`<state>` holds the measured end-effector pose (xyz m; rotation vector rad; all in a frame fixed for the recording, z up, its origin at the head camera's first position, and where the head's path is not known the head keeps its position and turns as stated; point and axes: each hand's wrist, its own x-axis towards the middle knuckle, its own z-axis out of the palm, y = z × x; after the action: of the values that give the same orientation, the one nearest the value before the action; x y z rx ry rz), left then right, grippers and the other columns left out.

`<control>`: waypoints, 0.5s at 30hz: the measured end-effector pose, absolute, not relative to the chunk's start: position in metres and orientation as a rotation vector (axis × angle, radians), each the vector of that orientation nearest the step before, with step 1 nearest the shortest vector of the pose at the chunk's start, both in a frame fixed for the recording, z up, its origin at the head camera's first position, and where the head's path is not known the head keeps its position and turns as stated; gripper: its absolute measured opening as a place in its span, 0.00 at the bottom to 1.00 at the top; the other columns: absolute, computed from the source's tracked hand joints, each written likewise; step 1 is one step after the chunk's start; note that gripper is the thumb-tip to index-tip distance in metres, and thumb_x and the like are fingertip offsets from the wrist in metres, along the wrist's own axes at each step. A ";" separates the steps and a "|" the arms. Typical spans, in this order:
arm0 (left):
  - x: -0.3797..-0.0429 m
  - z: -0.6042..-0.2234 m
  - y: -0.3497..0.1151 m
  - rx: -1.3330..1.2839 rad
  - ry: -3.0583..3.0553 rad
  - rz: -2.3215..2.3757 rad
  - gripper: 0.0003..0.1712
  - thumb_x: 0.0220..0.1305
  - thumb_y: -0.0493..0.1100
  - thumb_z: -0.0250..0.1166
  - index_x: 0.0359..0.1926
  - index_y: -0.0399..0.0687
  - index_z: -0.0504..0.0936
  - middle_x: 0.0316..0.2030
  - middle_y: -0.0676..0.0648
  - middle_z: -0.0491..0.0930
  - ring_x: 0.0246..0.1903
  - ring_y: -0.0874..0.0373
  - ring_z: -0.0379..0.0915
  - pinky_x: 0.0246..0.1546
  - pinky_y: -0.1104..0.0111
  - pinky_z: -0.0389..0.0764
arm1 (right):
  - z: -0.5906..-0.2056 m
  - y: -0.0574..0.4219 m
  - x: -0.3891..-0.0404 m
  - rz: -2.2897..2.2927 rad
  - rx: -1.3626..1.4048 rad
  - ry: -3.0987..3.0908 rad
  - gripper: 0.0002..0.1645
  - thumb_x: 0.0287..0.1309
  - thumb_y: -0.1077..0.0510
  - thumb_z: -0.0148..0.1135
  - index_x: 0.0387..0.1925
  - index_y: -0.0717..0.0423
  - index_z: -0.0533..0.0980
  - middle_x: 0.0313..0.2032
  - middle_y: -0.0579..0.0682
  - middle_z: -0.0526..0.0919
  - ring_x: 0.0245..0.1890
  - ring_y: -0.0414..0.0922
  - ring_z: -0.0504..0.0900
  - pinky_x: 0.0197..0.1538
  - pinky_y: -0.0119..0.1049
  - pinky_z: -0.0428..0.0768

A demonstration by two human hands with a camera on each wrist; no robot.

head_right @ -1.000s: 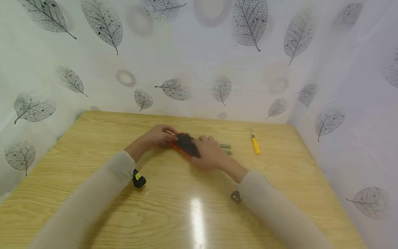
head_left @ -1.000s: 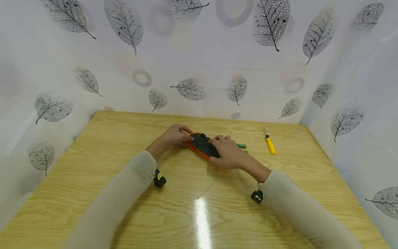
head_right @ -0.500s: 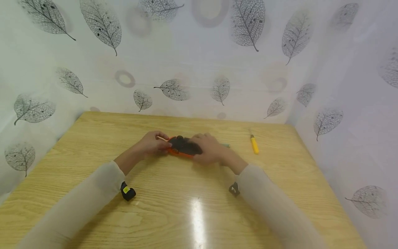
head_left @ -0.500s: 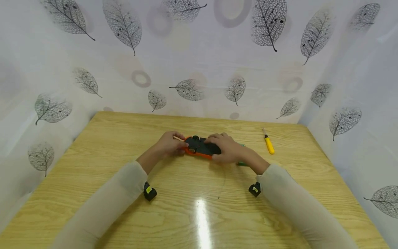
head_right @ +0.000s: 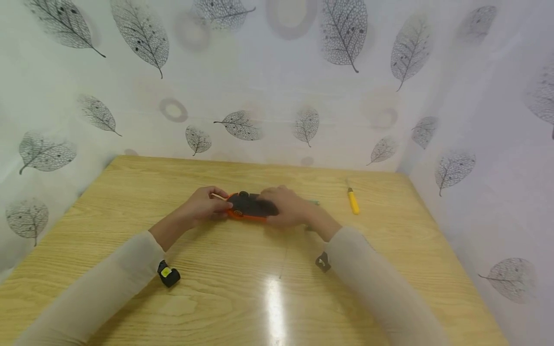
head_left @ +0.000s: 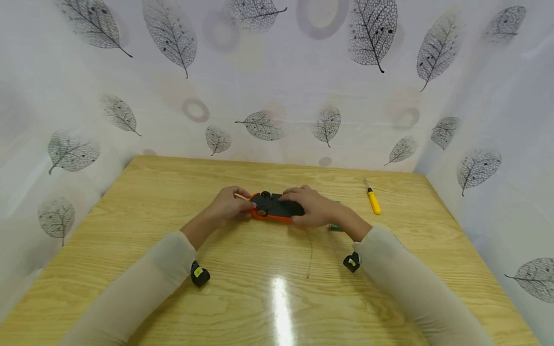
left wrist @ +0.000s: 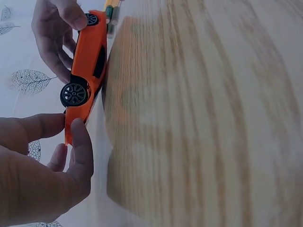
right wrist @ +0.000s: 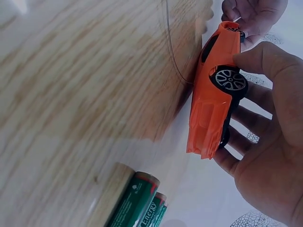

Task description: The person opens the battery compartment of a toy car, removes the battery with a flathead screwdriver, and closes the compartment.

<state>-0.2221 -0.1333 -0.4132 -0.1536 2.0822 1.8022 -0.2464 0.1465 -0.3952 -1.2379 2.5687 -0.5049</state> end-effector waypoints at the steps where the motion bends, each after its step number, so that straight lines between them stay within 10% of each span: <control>1: -0.222 -0.414 -0.133 -0.147 2.093 1.795 0.24 0.66 0.32 0.69 0.60 0.33 0.71 0.45 0.38 0.79 0.33 0.51 0.83 0.40 0.61 0.89 | -0.395 0.146 -0.246 -0.500 -1.239 2.568 0.36 0.61 0.52 0.61 0.72 0.50 0.70 0.73 0.57 0.67 0.69 0.61 0.64 0.67 0.60 0.67; 15: -0.225 -0.418 -0.135 0.035 2.245 1.689 0.23 0.65 0.31 0.69 0.61 0.36 0.80 0.62 0.35 0.74 0.51 0.47 0.80 0.46 0.64 0.87 | -0.385 0.166 -0.237 -0.495 -1.296 2.586 0.34 0.70 0.47 0.64 0.71 0.56 0.70 0.73 0.63 0.64 0.74 0.63 0.59 0.73 0.65 0.59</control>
<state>-0.2249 -0.1352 -0.4177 0.0348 2.2449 1.6886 -0.2373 0.1659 -0.3851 -1.2959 2.5864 -0.4949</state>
